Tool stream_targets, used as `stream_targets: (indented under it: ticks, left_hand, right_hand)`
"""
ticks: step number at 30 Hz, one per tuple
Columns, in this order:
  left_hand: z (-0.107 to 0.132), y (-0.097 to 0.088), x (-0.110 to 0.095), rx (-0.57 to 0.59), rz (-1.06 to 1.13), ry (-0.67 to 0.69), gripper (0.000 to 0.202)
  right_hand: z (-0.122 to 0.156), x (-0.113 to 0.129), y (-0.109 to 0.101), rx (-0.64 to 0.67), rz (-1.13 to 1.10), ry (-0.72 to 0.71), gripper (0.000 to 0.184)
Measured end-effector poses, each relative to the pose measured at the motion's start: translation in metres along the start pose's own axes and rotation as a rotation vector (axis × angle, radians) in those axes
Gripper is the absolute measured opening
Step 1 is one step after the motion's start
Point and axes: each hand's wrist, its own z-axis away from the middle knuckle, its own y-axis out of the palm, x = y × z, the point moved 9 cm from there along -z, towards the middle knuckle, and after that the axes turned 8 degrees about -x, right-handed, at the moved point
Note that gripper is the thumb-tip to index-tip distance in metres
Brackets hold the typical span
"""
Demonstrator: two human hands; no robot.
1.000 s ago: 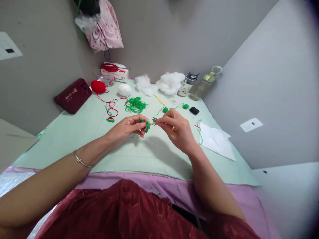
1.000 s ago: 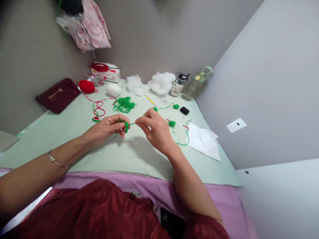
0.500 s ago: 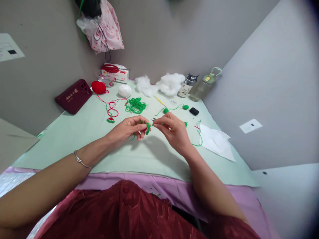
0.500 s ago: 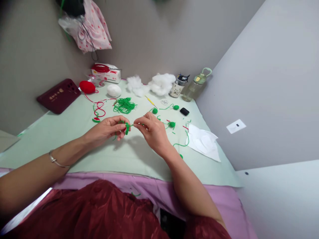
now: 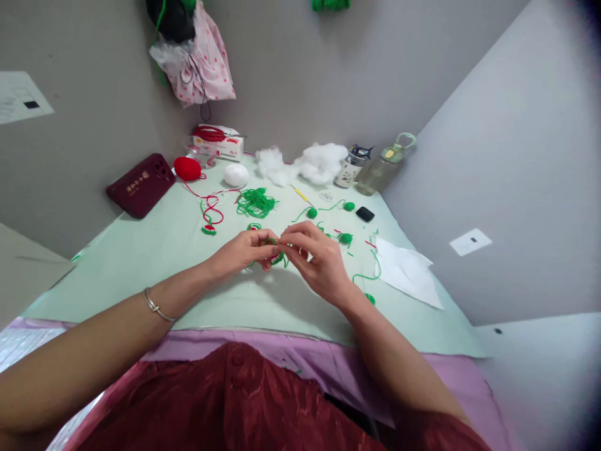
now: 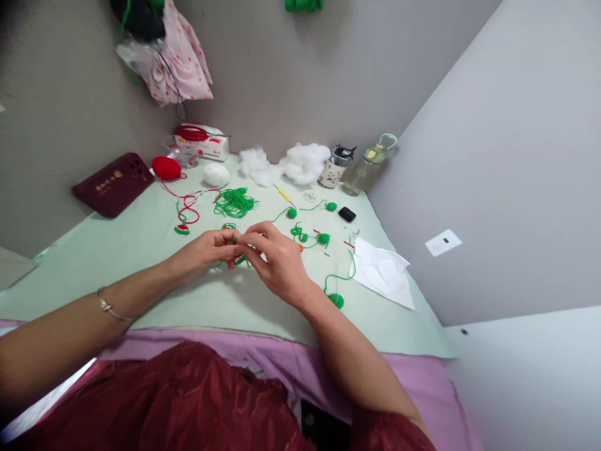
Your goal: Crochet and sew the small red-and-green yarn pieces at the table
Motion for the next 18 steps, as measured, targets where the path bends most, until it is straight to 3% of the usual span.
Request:
stream_targets:
  ticks: [4,7,9,11,13,15,18]
  left_hand:
    - [-0.001,-0.002,0.001,-0.014,-0.008,-0.009,0.025]
    - [-0.002,-0.004,0.002,-0.027,-0.013,-0.025,0.027]
    - [-0.002,-0.004,0.0,-0.022,-0.005,-0.012,0.026]
    - [-0.002,-0.005,-0.002,-0.018,0.017,0.003,0.025]
    - [-0.002,-0.006,-0.001,-0.015,0.043,0.003,0.025]
    - [-0.002,-0.008,0.002,-0.015,0.06,-0.004,0.025]
    - [-0.003,-0.009,0.003,-0.011,0.072,-0.002,0.025]
  right_hand:
    - [-0.002,-0.012,-0.009,0.013,-0.532,0.314,0.015]
    - [-0.007,-0.02,-0.036,-0.105,-0.666,0.383,0.018]
    - [-0.011,-0.028,-0.064,-0.294,-0.652,0.352,0.019]
    - [-0.012,-0.034,-0.079,-0.398,-0.619,0.337,0.02]
    - [-0.012,-0.036,-0.077,-0.365,-0.552,0.329,0.017]
    - [-0.013,-0.031,-0.064,-0.251,-0.431,0.286,0.013]
    - [-0.011,-0.016,-0.046,-0.106,-0.145,0.133,0.007]
